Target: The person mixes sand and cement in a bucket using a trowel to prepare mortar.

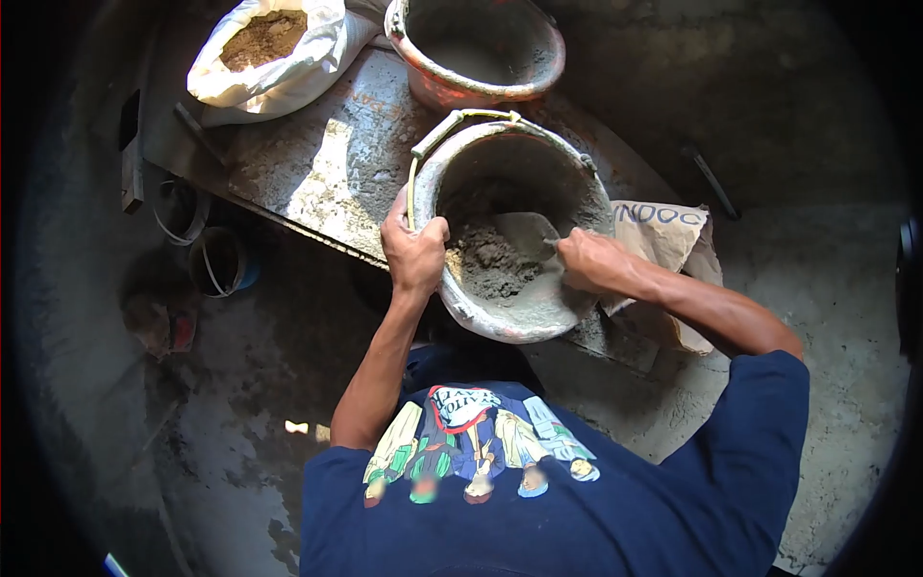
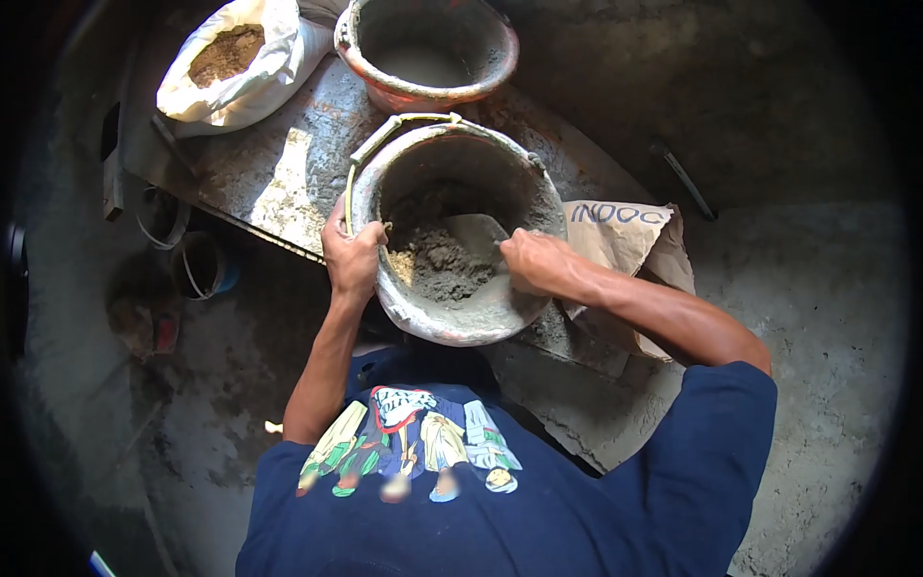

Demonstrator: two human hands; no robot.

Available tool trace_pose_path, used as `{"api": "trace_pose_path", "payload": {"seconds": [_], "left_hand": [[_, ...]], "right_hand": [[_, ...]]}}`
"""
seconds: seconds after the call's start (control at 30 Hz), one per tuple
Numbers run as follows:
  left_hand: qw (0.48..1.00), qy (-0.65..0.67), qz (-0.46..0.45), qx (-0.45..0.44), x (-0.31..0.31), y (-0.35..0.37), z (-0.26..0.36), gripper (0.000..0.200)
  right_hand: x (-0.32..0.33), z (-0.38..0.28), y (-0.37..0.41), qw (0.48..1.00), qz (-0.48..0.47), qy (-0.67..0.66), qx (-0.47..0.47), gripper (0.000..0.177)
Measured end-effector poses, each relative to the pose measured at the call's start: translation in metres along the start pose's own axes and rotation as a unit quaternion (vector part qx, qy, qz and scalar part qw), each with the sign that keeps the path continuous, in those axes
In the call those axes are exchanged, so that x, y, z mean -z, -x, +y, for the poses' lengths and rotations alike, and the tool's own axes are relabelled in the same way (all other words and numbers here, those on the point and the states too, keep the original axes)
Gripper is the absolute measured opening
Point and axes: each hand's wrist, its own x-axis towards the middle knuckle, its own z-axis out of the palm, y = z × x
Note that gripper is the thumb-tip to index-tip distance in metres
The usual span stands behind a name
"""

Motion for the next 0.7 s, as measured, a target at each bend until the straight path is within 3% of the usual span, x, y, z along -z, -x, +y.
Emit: {"api": "trace_pose_path", "payload": {"seconds": [0.07, 0.13, 0.27, 0.33, 0.6, 0.67, 0.7], "left_hand": [[1.0, 0.012, 0.001, -0.02, 0.0, 0.0, -0.001, 0.048], [1.0, -0.009, -0.003, -0.005, 0.002, 0.003, 0.002, 0.048], [1.0, 0.013, -0.01, -0.024, 0.004, 0.003, 0.0, 0.047], [1.0, 0.01, -0.002, 0.009, 0.003, 0.007, 0.004, 0.046], [0.999, 0.006, 0.03, -0.028, -0.002, 0.005, 0.0, 0.04], [0.999, 0.02, 0.038, -0.029, -0.004, 0.005, 0.003, 0.041], [0.999, 0.01, 0.028, -0.03, -0.003, 0.005, 0.002, 0.043]], "right_hand": [[0.004, 0.003, -0.005, 0.999, 0.008, -0.04, 0.017, 0.017], [0.027, -0.007, -0.012, 0.982, -0.188, -0.003, -0.018, 0.025], [0.013, -0.009, -0.018, 0.99, -0.13, -0.029, 0.045, 0.032], [0.02, -0.006, -0.023, 0.984, -0.156, -0.052, 0.064, 0.034], [0.008, 0.001, -0.013, 0.938, -0.2, -0.268, 0.089, 0.034], [0.003, -0.004, -0.004, 0.913, -0.195, -0.349, 0.077, 0.029], [0.016, -0.015, 0.0, 0.873, -0.241, -0.424, -0.023, 0.026]]}}
